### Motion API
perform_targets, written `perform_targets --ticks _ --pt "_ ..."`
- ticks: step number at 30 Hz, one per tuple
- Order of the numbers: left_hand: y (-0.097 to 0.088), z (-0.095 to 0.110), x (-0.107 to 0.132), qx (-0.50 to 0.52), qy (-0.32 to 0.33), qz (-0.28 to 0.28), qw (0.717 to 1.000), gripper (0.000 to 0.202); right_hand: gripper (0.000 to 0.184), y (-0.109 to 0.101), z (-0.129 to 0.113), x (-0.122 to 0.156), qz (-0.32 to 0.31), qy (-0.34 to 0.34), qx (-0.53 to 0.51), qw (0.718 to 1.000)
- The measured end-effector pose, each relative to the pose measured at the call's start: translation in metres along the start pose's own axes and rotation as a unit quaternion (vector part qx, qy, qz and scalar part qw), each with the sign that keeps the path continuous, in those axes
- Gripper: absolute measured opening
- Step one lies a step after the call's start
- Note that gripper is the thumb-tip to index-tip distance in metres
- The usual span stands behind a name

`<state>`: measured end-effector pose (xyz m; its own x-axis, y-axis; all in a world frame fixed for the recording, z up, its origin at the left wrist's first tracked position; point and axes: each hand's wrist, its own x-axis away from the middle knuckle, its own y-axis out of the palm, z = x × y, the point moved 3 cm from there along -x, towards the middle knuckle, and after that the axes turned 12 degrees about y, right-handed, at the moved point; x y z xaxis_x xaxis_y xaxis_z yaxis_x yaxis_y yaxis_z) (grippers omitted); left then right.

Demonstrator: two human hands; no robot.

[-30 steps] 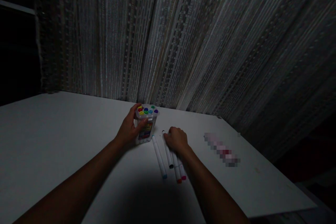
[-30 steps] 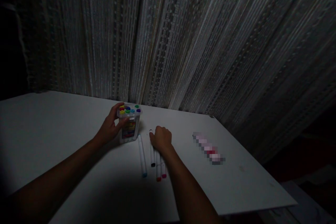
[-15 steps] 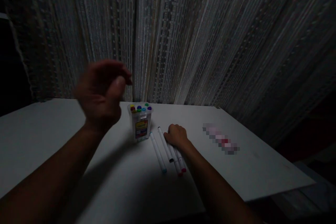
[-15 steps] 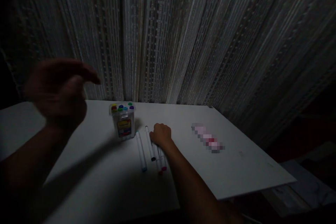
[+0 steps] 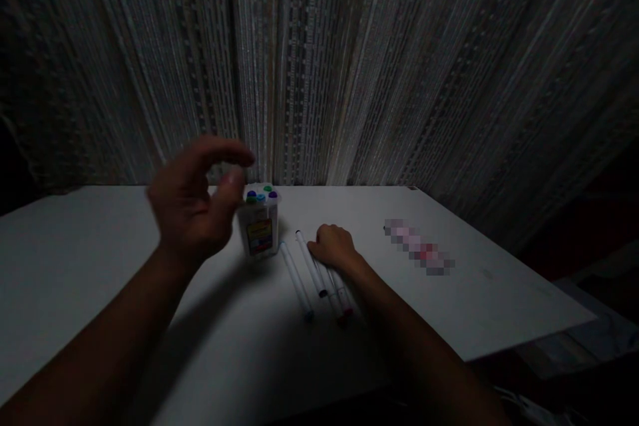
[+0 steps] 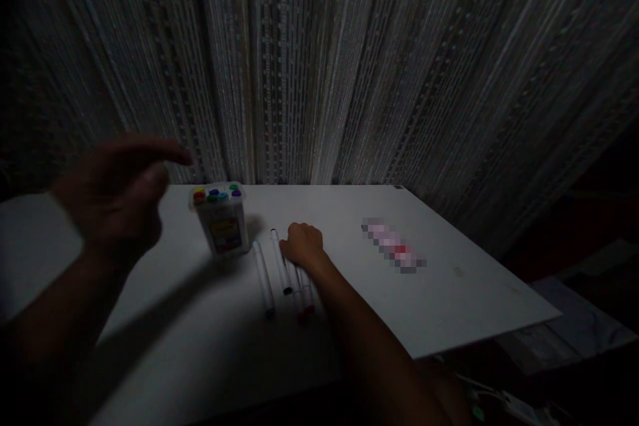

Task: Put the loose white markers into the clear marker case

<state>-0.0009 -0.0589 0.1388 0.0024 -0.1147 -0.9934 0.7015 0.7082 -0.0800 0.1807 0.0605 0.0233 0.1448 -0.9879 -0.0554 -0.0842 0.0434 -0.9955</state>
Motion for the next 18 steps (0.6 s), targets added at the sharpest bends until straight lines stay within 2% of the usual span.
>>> perform_targets --ticks 2,5,8,11,15,18 --pt "0.011 -0.014 0.015 -0.022 0.028 -0.057 0.998 0.024 0.034 0.0 0.001 -0.001 0.001 0.001 -0.004 1.0" --pt "0.023 -0.041 0.042 -0.042 0.008 -0.105 0.994 0.022 0.035 0.002 0.001 -0.002 -0.002 -0.001 -0.008 1.0" --pt "0.028 -0.057 0.061 -0.027 -0.032 -0.108 0.993 0.03 0.035 0.003 0.002 -0.003 -0.01 0.005 -0.008 1.0" --pt "0.029 -0.062 0.069 -0.022 -0.063 -0.108 0.992 0.038 0.034 0.003 0.003 -0.003 -0.01 0.009 -0.012 1.0" --pt "0.03 -0.062 0.069 -0.002 -0.084 -0.094 0.992 0.04 0.033 0.002 0.005 -0.004 0.009 0.013 -0.029 0.999" --pt "0.033 -0.063 0.063 0.016 -0.144 -0.06 0.988 0.043 0.03 0.001 0.006 -0.005 0.014 0.009 -0.036 0.999"
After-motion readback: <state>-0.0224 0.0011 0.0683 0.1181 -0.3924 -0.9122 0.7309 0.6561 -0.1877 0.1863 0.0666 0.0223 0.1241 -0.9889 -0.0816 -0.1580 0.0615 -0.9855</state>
